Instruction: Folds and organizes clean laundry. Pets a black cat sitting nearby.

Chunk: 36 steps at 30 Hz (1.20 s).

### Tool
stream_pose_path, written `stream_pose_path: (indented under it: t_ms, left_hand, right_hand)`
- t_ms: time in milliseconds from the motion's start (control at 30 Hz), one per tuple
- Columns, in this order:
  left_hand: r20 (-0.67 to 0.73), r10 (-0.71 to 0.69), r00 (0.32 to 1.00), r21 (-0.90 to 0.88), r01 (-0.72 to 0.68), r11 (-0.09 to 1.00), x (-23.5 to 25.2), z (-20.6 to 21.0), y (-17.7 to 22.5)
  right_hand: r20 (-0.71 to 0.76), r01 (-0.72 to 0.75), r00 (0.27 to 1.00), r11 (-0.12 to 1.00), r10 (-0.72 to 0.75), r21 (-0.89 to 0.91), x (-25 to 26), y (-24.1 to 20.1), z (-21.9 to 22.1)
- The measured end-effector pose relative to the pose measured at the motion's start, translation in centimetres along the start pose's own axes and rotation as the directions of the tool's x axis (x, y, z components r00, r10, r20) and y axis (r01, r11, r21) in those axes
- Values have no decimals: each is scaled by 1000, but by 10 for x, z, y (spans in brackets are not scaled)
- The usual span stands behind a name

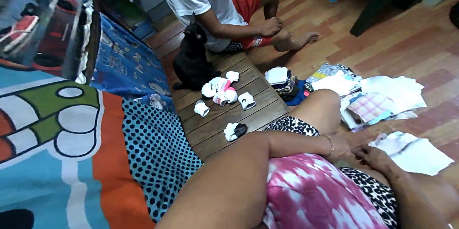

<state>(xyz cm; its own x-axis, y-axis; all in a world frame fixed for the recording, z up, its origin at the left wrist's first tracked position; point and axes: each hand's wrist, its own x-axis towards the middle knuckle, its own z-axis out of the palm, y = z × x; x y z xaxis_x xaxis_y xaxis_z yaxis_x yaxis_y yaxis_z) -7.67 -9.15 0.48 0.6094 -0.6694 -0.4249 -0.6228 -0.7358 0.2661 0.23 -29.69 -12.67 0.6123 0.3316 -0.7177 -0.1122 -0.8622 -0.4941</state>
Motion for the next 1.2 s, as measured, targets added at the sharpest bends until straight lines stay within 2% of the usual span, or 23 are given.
stream_pose_path:
  t_ms: [133,300,400,533,600,700,933,1033,1100,1200]
  left_hand:
    - [77,-44,996,26,42,999,12,7,4]
    - [235,-111,966,-48,126,991,11,4,-8]
    - [240,-119,963,-74,141,987,9,0,-7]
    - [177,-89,980,-69,103,992,22,16,-5]
    - [193,-80,978,-62,93,994,22,15,-4]
    - [242,-72,968,-74,93,993,15,1,-6]
    - [201,-65,977,-68,80,994,11,-1,-9]
    - [186,62,981,-101,-44,994,1,-10,-5]
    - [158,114,981,-202,-81,976,1,-6,0]
    - [121,93,988,-250,-60,966,10,6,-6]
  right_hand:
    - [-41,-14,999,998,17,68,-2,6,2]
    - [13,-83,997,989,82,120,6,18,9]
    - [13,-80,997,993,79,86,12,16,11]
    - [5,-44,999,999,44,27,14,13,10]
    - [9,-26,1000,1000,26,-1,11,8,8]
    - [-10,-6,1000,1000,6,8,8,-4,4]
    - [20,0,1000,1000,-1,22,19,-8,5]
    - [22,-33,999,994,31,103,27,8,7]
    - [39,-97,995,987,93,130,25,8,5]
    - [181,-177,967,983,181,-40,29,8,4]
